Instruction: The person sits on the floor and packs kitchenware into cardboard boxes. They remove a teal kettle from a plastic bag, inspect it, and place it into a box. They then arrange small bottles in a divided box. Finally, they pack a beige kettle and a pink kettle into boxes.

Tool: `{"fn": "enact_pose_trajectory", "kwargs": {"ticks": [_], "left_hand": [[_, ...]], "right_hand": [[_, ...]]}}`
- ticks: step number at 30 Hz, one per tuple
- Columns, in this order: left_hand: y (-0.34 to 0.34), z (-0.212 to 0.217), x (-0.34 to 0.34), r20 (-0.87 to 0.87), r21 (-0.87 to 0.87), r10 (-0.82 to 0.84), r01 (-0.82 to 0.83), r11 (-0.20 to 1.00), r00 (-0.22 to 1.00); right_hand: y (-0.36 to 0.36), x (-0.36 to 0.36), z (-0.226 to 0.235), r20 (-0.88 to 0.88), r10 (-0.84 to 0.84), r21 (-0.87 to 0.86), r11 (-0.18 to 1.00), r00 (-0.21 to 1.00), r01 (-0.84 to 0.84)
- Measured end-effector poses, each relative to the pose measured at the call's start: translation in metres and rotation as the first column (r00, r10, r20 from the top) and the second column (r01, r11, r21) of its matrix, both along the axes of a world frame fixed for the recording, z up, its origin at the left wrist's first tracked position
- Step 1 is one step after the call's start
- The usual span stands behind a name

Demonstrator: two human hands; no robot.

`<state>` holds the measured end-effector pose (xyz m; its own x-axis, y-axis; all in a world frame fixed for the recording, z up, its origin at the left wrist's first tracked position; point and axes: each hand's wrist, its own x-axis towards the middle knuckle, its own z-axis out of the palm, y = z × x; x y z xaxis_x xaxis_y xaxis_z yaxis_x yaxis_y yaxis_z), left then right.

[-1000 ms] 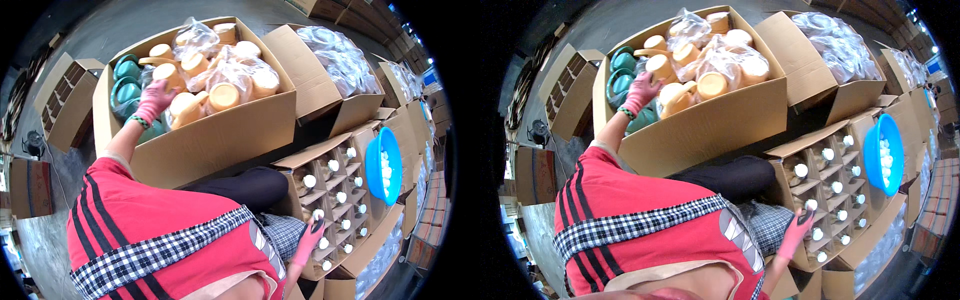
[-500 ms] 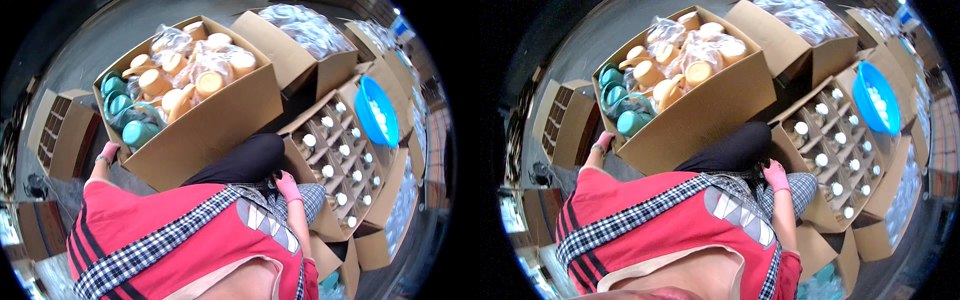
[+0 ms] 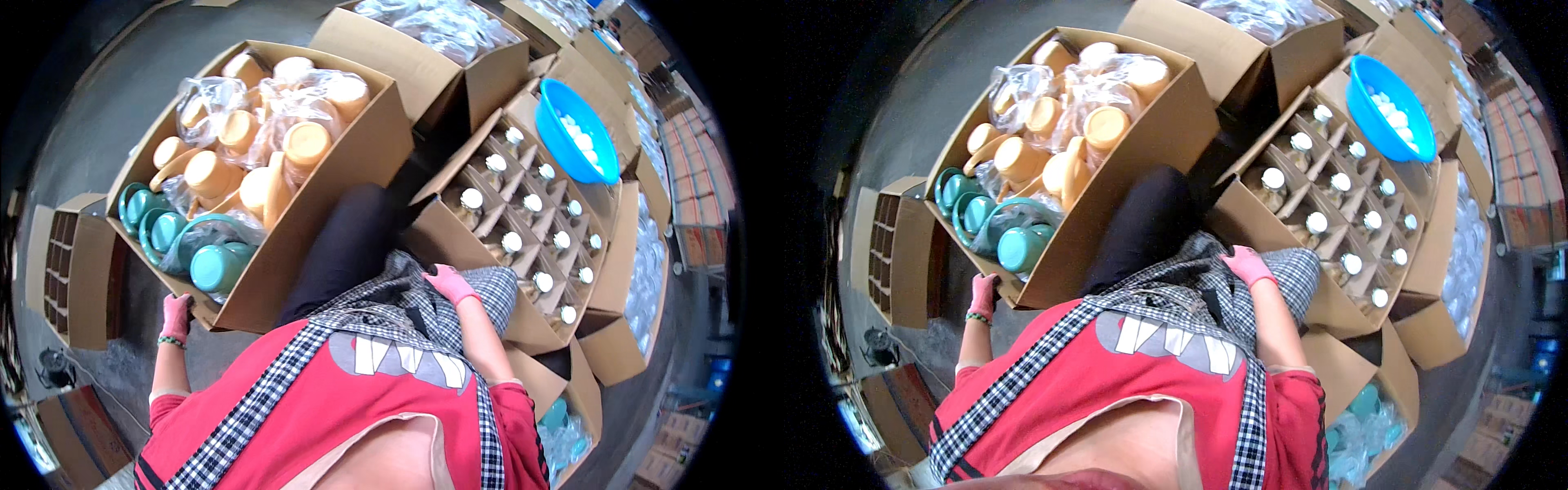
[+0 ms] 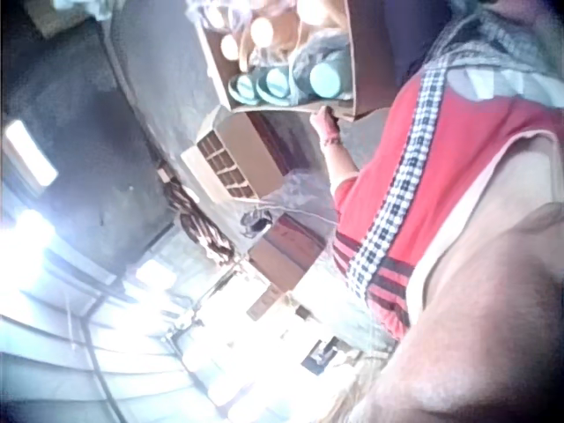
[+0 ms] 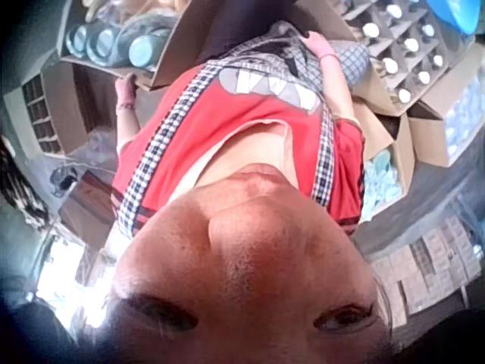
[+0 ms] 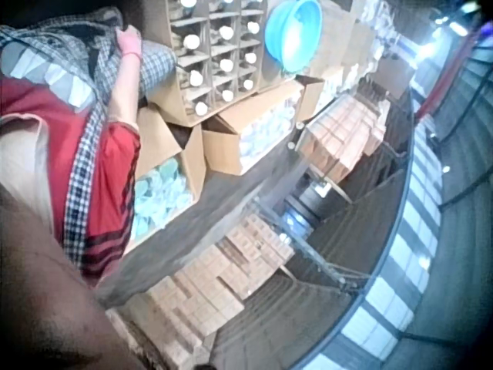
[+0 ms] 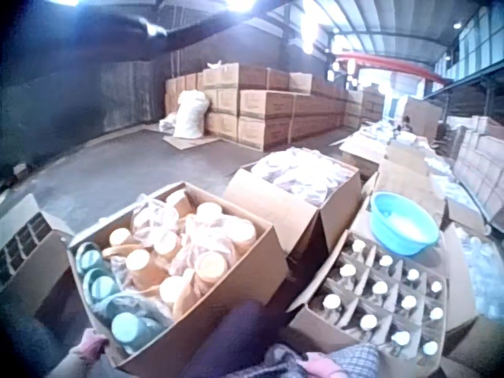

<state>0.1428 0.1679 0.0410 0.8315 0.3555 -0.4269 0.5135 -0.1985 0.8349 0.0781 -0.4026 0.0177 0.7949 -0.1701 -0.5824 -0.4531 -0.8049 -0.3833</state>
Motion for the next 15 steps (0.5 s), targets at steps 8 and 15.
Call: {"fn": "enact_pose_trajectory", "kwargs": {"ticks": [8, 15], "left_hand": [[0.112, -0.034, 0.044, 0.001, 0.125, -0.048, 0.048, 0.991, 0.999], [0.168, -0.003, 0.132, -0.581, 0.55, -0.241, 0.594, 0.587, 0.777]], "right_hand": [[-0.004, 0.008, -0.025, 0.0, 0.12, 0.051, 0.991, 0.993, -0.12], [0.001, -0.006, 0.015, 0.39, 0.017, -0.122, 0.992, 0.92, 0.034]]}}
